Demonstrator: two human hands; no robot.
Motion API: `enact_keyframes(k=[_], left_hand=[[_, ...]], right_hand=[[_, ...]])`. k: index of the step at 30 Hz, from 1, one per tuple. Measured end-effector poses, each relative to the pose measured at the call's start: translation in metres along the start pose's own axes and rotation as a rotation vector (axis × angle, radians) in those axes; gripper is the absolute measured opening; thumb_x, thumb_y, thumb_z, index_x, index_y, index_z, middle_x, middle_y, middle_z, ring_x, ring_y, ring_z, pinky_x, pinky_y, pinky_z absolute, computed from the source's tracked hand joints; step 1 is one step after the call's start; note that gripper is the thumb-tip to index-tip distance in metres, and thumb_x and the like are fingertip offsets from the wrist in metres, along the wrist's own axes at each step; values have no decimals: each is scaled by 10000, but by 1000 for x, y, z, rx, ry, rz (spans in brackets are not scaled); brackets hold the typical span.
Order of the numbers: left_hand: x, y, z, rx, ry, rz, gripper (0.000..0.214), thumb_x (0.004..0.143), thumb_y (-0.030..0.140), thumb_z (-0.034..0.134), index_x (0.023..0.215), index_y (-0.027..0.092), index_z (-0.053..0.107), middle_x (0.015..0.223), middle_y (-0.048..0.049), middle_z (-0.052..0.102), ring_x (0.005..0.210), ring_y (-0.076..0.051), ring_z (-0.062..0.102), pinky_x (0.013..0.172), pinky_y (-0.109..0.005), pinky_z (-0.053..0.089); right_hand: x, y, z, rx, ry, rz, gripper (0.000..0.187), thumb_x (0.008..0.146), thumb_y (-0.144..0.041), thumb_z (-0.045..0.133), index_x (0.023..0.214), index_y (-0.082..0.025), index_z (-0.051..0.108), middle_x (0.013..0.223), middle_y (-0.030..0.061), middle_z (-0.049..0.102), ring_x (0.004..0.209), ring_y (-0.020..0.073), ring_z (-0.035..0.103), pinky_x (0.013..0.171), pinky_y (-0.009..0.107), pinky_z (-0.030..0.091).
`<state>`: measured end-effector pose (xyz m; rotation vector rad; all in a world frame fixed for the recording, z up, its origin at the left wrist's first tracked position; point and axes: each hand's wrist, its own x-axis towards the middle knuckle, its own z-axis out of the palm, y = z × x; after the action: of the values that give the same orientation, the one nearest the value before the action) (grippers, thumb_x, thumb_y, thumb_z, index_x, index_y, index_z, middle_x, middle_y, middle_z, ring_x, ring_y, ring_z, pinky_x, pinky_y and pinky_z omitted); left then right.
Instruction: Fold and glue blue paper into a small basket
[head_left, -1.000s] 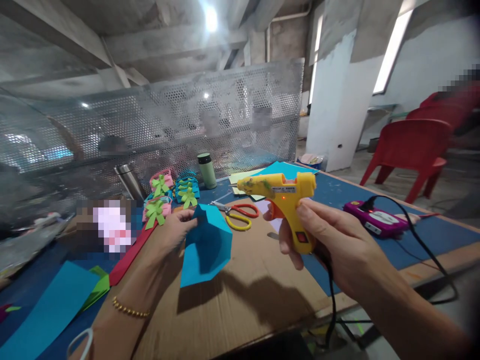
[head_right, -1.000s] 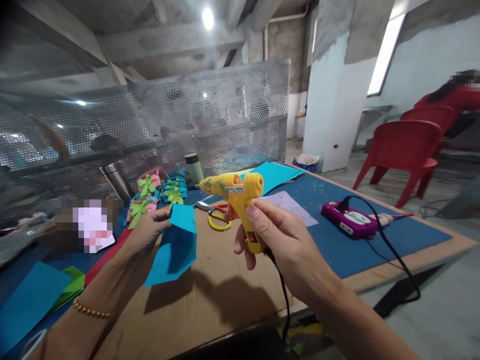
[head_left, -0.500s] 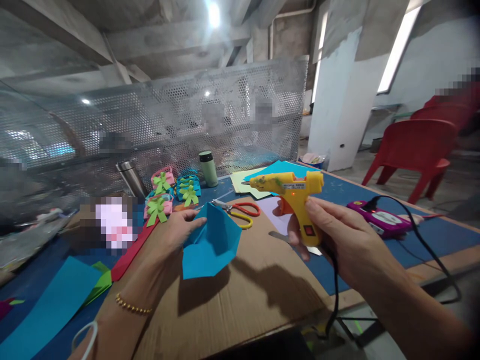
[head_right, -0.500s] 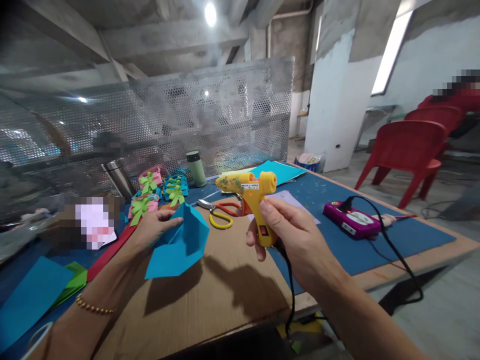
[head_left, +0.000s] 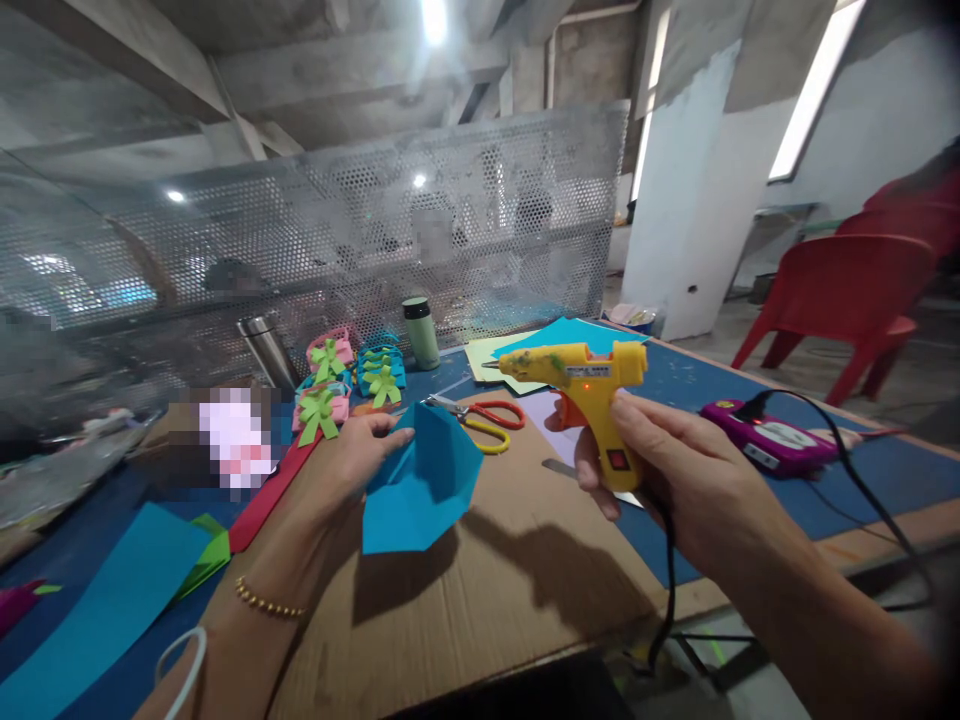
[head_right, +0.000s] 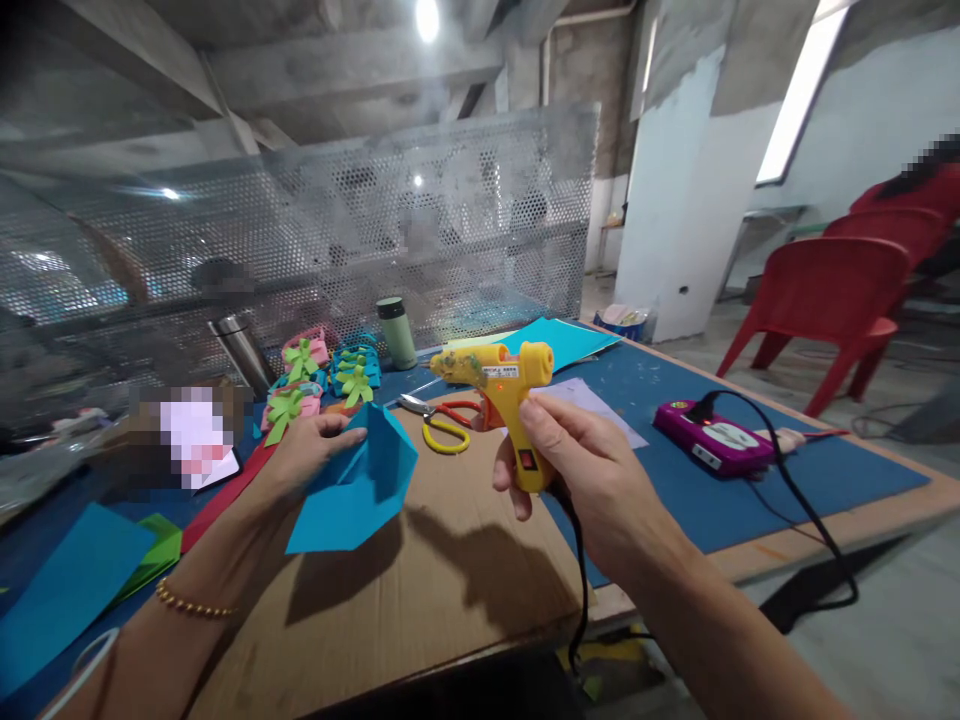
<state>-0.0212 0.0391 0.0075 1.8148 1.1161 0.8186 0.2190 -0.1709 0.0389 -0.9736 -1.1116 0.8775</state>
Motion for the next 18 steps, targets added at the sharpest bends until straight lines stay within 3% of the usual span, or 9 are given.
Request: enact_keyframes(k=[7, 18], left_hand=[[6, -13, -2, -172, -203, -76, 477, 573, 371, 829, 979, 146, 723, 800, -40, 726, 615, -175, 630, 608, -304, 492], [5, -10, -3, 67, -81, -18, 292, 539, 367, 803, 635, 136, 651, 578, 5, 604, 509, -115, 495, 495, -235, 363]], right_hand=[[-2, 0, -1, 4, 13, -2, 348, 946, -496, 546, 808, -177, 567, 670, 36, 659, 486, 116, 554, 474, 228, 449], [0, 1, -3, 7, 47, 30, 344, 917, -512, 581, 849, -175, 573, 668, 41, 674, 485, 119, 560, 470, 215, 454]])
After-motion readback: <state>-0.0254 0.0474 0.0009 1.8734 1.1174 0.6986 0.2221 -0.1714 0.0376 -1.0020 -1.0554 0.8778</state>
